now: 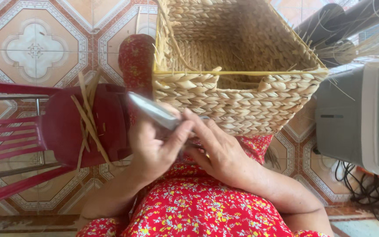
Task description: The person weaves a rectangular basket using dried palm leaves, interlacing strands by hand and trimming excess material with scissors. The person works on the basket's rim and interior, adjusting the weave and cutting protruding ends.
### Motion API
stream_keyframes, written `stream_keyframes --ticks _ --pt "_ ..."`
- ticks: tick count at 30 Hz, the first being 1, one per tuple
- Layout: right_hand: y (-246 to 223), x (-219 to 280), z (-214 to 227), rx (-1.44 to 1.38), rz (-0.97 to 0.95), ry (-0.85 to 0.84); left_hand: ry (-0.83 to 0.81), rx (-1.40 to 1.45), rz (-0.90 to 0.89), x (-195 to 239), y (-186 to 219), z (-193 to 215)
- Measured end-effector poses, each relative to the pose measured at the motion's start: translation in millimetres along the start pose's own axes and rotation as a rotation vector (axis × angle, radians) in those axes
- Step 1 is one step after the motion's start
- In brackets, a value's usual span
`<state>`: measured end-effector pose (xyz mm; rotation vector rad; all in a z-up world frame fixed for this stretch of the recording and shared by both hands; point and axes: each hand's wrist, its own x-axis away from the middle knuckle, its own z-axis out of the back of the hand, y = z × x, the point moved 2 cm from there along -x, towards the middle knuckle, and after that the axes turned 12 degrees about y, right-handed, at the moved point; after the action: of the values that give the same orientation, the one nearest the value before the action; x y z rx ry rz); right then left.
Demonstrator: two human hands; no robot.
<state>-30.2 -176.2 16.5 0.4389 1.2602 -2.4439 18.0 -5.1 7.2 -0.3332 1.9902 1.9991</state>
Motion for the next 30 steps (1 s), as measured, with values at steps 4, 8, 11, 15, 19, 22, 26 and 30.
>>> stream_keyframes --ticks 4,8,11,15,19,22,26,30 --pt "25.2 10.1 32.6 0.164 -0.09 -0.011 -0.154 -0.034 0.015 -10.6 -0.8 -0.6" --pt "44.5 6.4 103.5 0.219 -0.303 0.162 0.003 -0.154 -0.163 -38.6 -2.2 28.3" --pt "44.2 -9.2 141.8 0.297 -0.504 0.01 0.031 -0.237 -0.221 -64.3 -3.1 41.6" --pt "47.5 -42.5 142.3 0.53 -0.358 -0.258 -0.082 -0.414 -0.468 -96.0 -4.3 31.6" --pt "46.4 -69.7 126.1 0.569 -0.295 -0.354 -0.246 -0.403 -0.549 -116.8 -2.6 8.0" --pt "40.5 -86.8 115.2 0.47 -0.252 -0.368 -0.326 -0.413 -0.545 -122.6 -1.6 -4.0" --pt "38.6 -99.2 105.3 0.544 -0.36 -0.429 -0.356 -0.452 -0.586 -126.3 -3.3 -11.2" --pt "40.1 -101.4 104.6 0.541 -0.336 -0.43 -0.377 -0.473 -0.611 -130.2 -7.3 -15.5"
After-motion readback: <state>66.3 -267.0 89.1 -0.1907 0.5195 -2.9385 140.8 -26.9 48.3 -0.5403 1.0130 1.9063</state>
